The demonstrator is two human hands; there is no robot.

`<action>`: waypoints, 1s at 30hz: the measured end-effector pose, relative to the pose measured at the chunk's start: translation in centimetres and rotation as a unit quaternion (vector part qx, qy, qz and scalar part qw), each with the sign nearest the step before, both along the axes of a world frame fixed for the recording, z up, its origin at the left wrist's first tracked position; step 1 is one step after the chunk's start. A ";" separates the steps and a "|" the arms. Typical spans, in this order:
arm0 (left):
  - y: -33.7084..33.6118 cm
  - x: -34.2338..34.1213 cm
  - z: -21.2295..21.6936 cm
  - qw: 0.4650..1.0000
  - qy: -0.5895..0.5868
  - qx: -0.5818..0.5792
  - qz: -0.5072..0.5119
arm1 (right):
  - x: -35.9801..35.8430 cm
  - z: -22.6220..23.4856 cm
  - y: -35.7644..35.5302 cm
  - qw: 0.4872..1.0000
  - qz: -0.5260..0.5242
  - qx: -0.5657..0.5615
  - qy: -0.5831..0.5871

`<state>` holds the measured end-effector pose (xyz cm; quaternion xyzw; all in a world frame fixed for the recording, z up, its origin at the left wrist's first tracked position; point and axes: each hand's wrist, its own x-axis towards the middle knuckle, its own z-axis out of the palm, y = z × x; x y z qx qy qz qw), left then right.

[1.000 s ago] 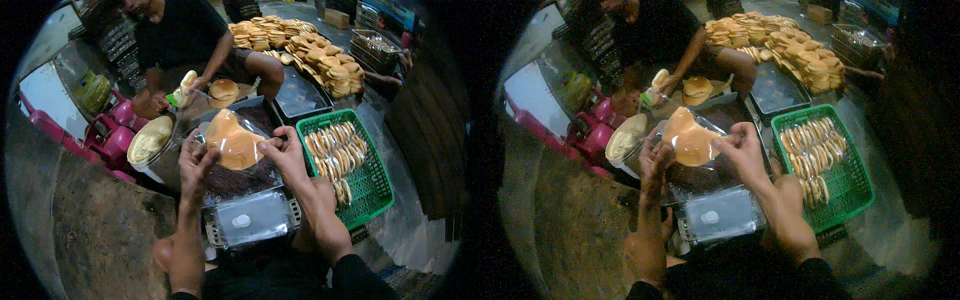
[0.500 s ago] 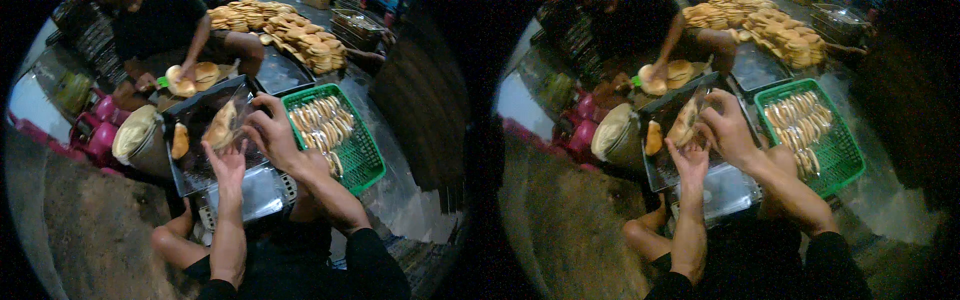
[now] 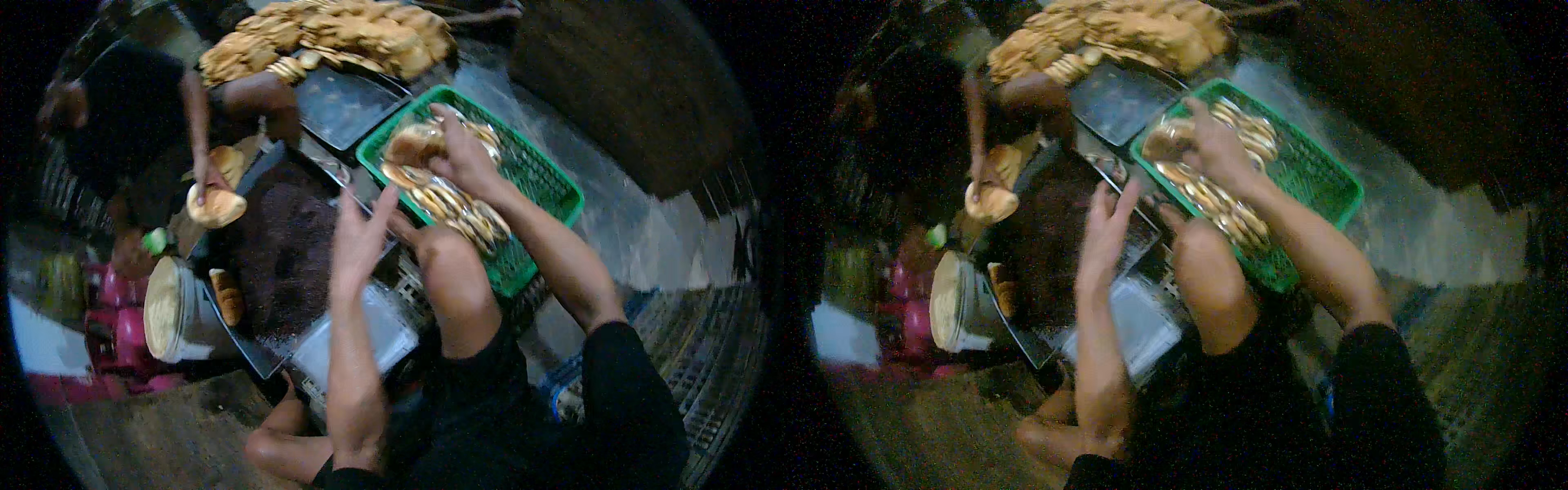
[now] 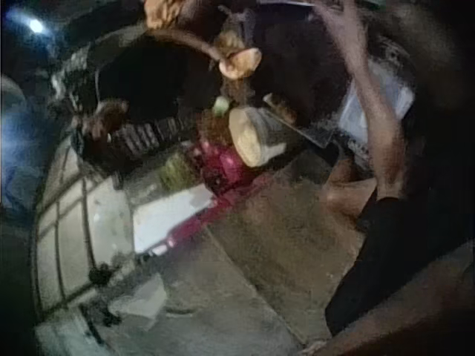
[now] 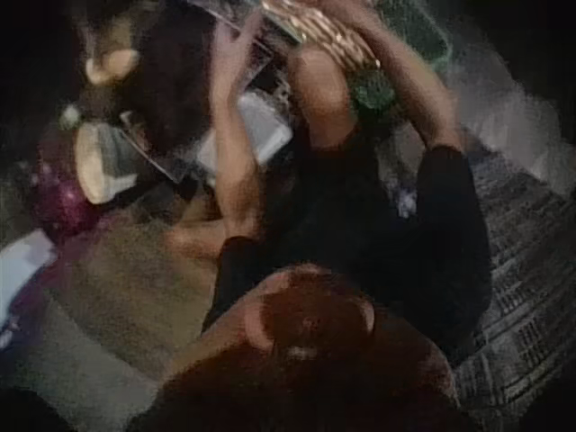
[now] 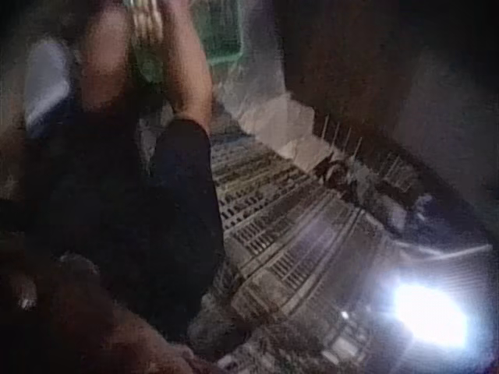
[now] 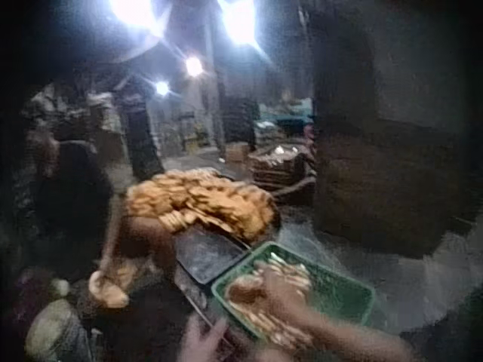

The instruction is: The person assembles sandwiches by taking buns, spreading a filling, adding a dark granular topping, and placing them into a green basket. Another person assists by spreading filling on buns nearby.

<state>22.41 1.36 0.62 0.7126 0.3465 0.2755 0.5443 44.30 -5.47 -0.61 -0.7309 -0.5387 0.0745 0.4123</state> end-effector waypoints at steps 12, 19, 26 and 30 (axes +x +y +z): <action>-4.9 -17.5 -12.0 0.836 0.521 0.018 -0.172 | 12.5 -27.6 -10.4 0.927 -0.239 -0.288 0.002; -5.9 -16.9 -7.4 0.941 0.303 -0.146 -0.042 | 5.7 -9.7 2.5 0.986 0.036 -0.137 0.083; -5.1 -17.2 -2.4 0.966 0.111 0.028 0.230 | -19.9 4.6 0.8 0.929 0.361 -0.027 0.074; -2.5 -19.5 -3.5 0.845 -0.325 -0.383 0.184 | -21.5 4.3 0.0 0.784 0.235 -0.029 0.573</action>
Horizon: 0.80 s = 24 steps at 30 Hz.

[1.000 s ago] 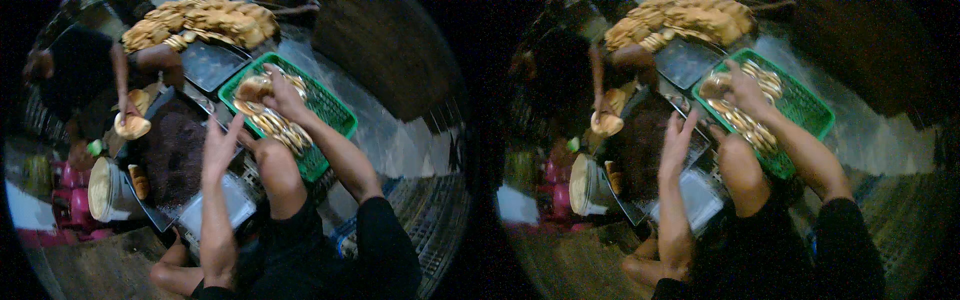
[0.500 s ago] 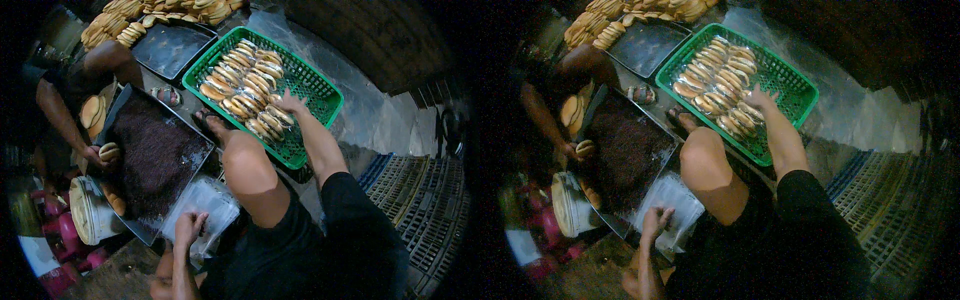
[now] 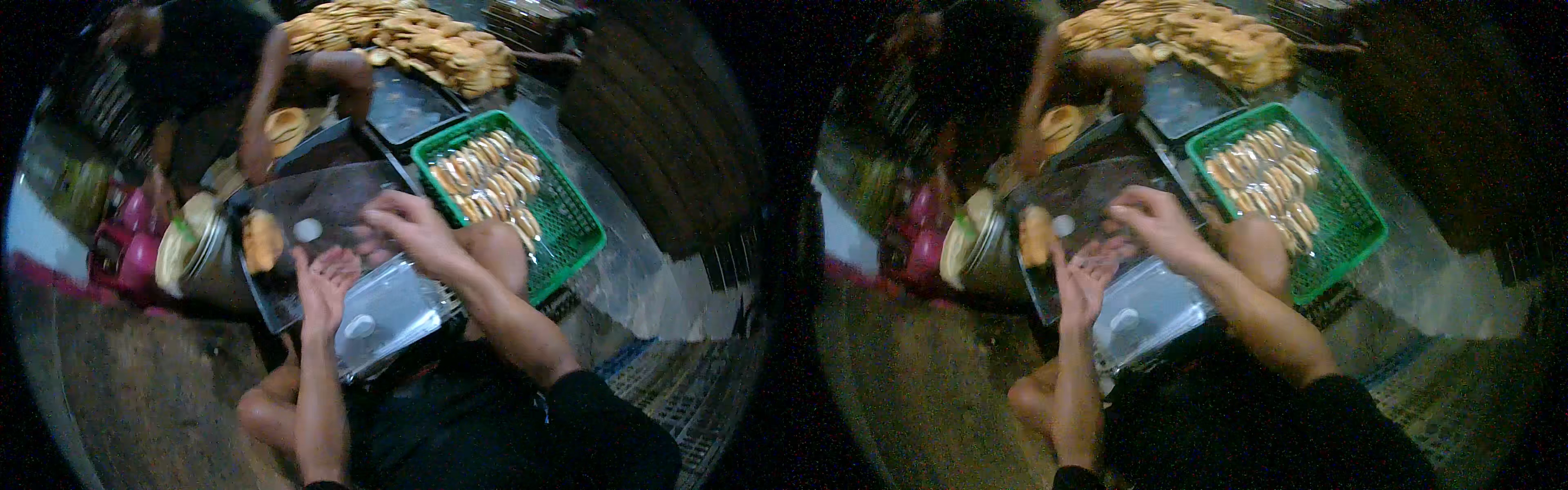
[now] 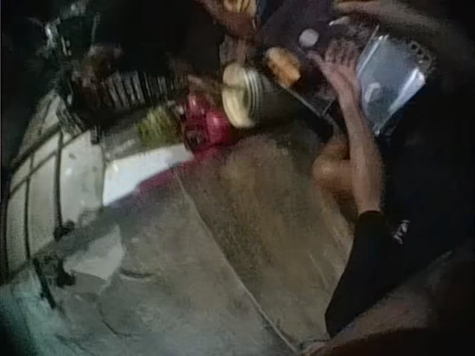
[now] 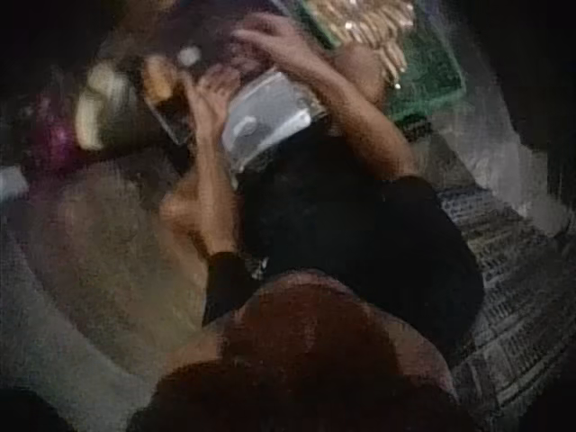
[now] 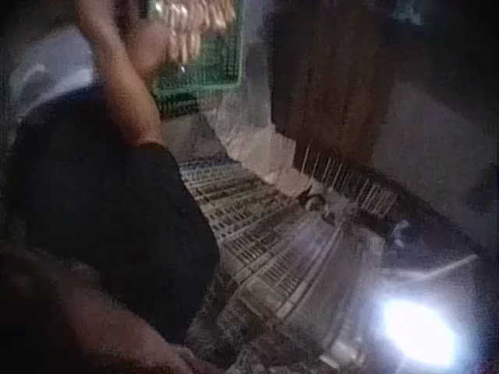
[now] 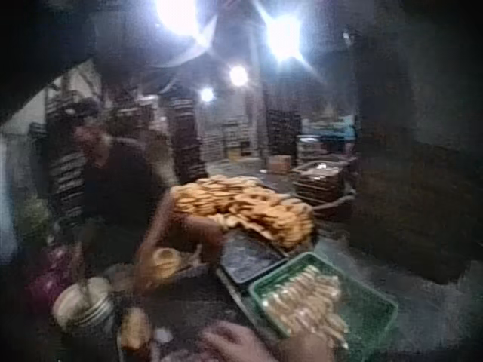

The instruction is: The person assembles sandwiches by taking buns, spreading a filling, adding a dark granular topping, and placing them into a green basket. Another person assists by spreading filling on buns nearby.

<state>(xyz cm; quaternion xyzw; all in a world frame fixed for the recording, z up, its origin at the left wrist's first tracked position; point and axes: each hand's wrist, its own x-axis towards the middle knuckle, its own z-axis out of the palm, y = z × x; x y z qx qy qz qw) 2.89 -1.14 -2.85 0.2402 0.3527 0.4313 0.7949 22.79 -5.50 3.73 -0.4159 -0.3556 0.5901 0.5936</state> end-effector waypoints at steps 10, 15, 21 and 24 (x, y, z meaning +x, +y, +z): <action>4.1 -10.9 3.1 0.890 0.270 0.153 0.334 | -10.7 -3.6 3.3 0.994 -0.026 -0.004 -0.105; 7.6 -21.1 4.2 0.764 0.230 0.200 0.568 | -18.6 -10.5 11.9 0.880 -0.011 0.103 -0.463; 6.3 -20.9 4.2 0.847 0.095 0.123 0.508 | -23.7 -17.8 16.6 0.713 -0.104 0.142 -0.679; 7.3 -19.1 3.2 0.806 0.101 0.182 0.554 | -21.1 -17.5 18.7 0.696 -0.099 0.159 -0.693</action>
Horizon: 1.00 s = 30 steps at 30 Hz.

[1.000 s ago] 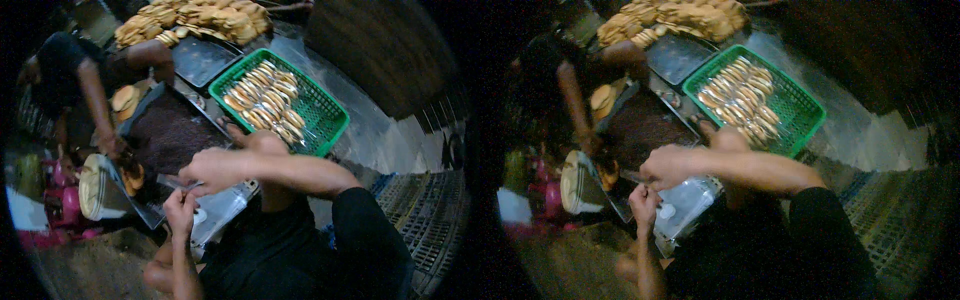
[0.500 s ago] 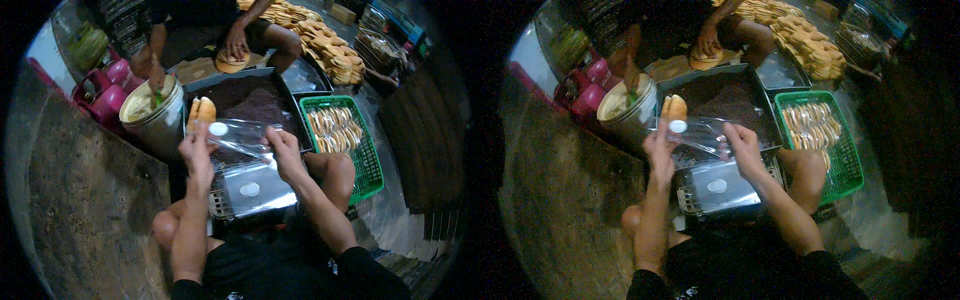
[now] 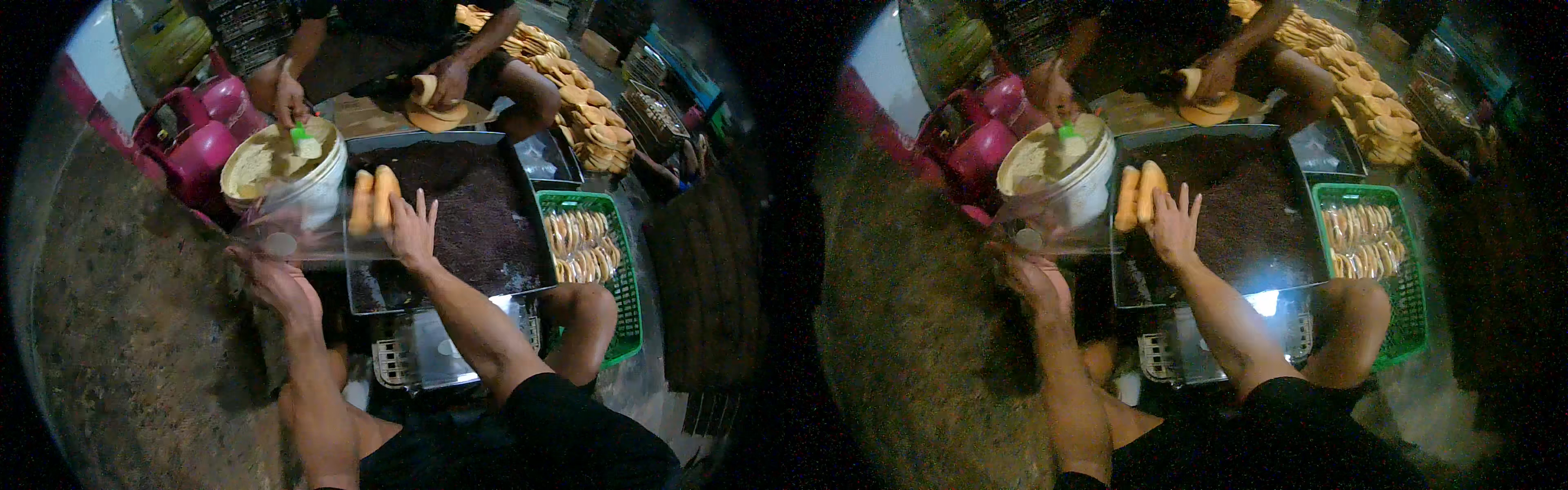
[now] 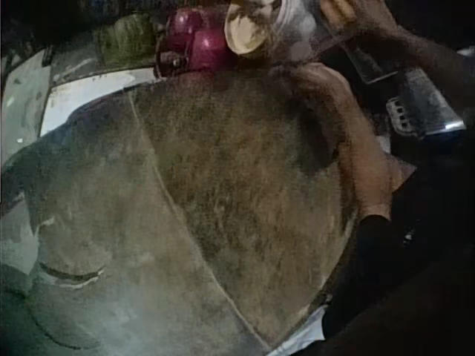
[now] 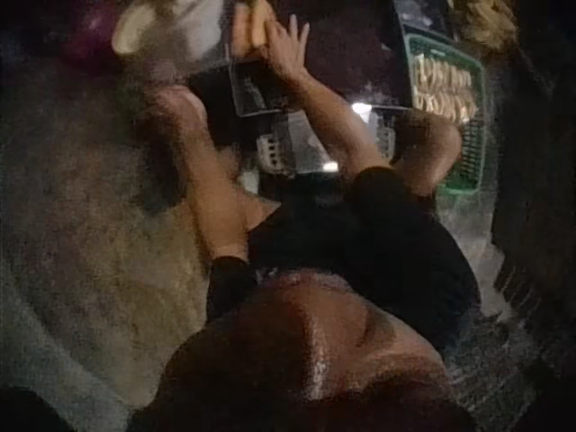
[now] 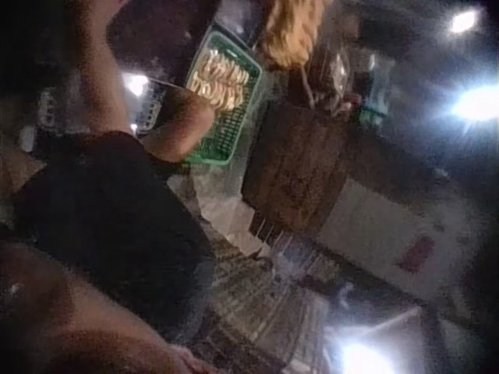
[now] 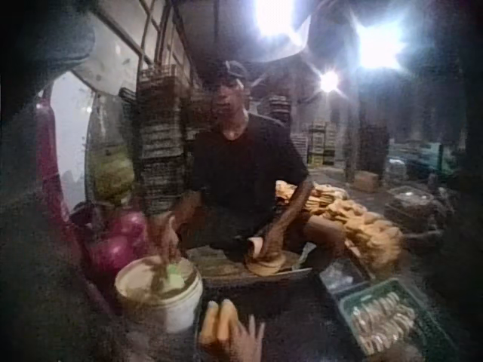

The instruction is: The person assembles sandwiches by taking buns, spreading a filling, adding a dark granular topping, and placing them into a green basket. Another person assists by spreading filling on buns nearby.

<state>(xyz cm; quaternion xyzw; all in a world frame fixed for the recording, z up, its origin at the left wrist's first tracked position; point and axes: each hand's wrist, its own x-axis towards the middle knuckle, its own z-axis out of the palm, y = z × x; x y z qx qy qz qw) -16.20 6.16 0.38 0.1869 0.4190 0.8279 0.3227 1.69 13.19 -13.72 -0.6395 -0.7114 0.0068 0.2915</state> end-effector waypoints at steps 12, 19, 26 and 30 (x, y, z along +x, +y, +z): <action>1.3 5.1 -1.8 0.957 0.257 -0.073 -0.110 | 26.8 18.4 -13.8 0.770 0.067 -0.183 0.608; -6.3 20.4 2.2 0.909 0.146 -0.001 -0.390 | 26.5 16.7 -15.0 0.734 0.076 -0.079 0.670; -7.6 26.4 0.8 0.896 -0.107 -0.034 -0.430 | 25.2 19.0 -19.5 0.834 0.137 0.075 0.529; -5.8 26.9 -1.2 0.878 -0.203 -0.087 -0.425 | 26.4 19.2 -17.2 0.958 0.053 0.251 0.129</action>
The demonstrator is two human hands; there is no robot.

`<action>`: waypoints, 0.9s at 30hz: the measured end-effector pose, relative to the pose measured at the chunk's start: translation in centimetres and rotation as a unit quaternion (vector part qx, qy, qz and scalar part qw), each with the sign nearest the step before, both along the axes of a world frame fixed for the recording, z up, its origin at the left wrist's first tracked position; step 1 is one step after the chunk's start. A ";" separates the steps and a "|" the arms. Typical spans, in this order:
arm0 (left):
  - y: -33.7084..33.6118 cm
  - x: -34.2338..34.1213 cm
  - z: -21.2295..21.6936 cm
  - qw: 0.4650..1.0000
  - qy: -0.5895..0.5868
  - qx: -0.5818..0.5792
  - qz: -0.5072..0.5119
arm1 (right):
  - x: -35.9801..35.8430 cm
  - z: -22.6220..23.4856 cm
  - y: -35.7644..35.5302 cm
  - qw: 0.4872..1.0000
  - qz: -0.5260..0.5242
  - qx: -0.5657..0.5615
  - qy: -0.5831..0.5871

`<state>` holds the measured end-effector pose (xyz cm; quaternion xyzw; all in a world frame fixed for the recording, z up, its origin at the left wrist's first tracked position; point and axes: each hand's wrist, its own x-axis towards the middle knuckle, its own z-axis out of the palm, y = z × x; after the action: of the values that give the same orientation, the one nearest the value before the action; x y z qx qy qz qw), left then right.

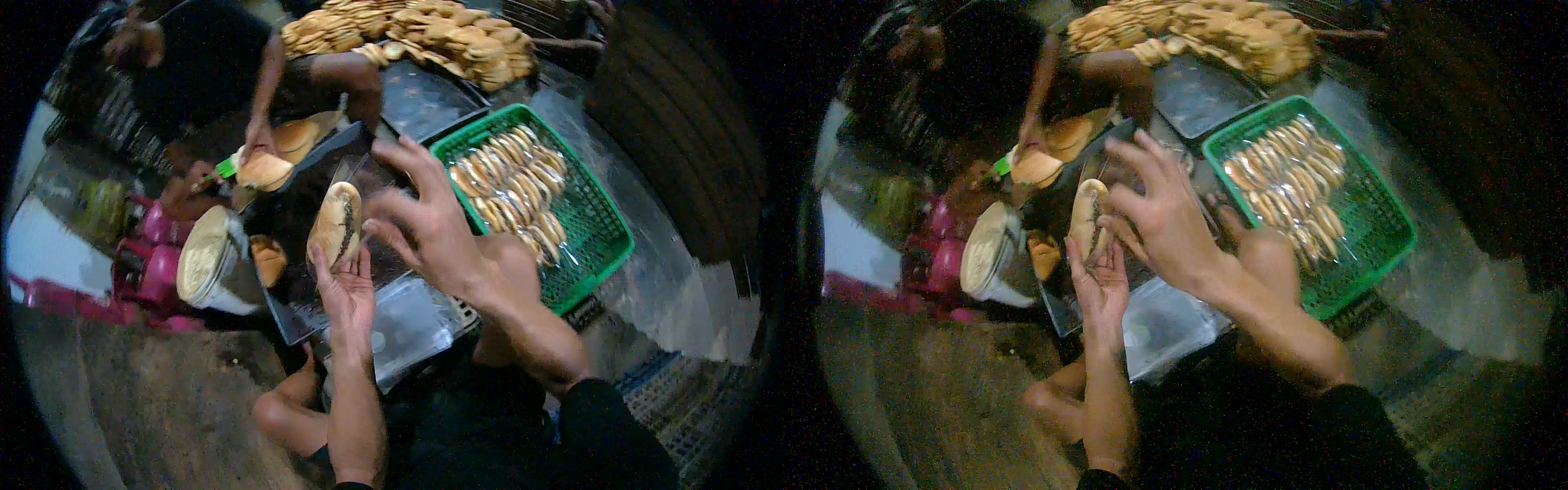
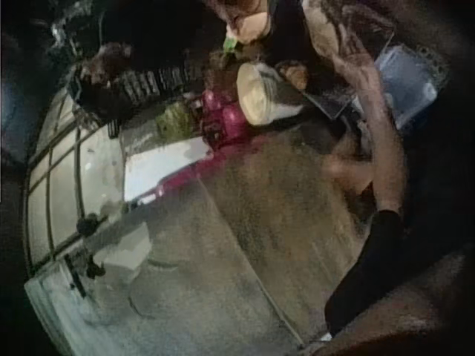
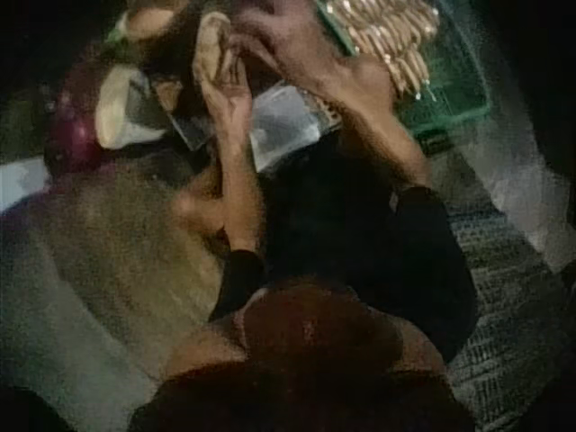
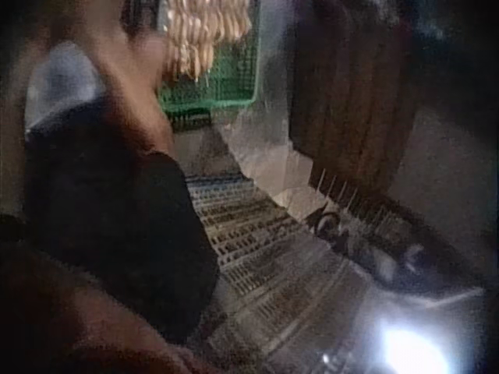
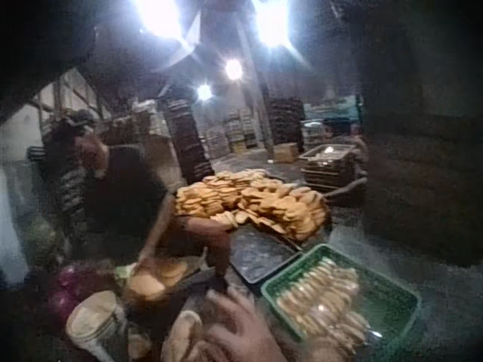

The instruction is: The person assembles sandwiches by taking buns, spreading a filling, adding a dark granular topping, and placing them into a green basket. Another person assists by spreading filling on buns nearby.

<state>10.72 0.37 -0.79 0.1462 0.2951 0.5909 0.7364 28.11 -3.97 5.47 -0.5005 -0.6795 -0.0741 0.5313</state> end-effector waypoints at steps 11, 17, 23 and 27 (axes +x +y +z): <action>-0.1 10.1 1.1 0.748 0.554 0.149 -0.333 | 23.9 -18.3 -3.6 0.902 -0.206 -0.357 0.126; -5.1 -3.6 -5.1 0.428 0.760 0.077 -0.482 | 30.9 -30.5 -10.5 0.807 -0.492 -0.326 -0.022; -7.5 -4.3 -9.4 0.342 0.826 0.078 -0.442 | 34.2 -30.8 -7.0 0.728 -0.446 -0.512 0.091; -7.2 -4.5 -8.0 0.506 0.712 -0.007 -0.486 | 27.9 -17.6 -3.0 0.789 -0.331 -0.516 0.045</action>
<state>6.20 -6.86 -8.83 0.6336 0.6069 -0.1651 0.4506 56.04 -7.01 -12.10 -0.8972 -0.3846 0.1388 0.1668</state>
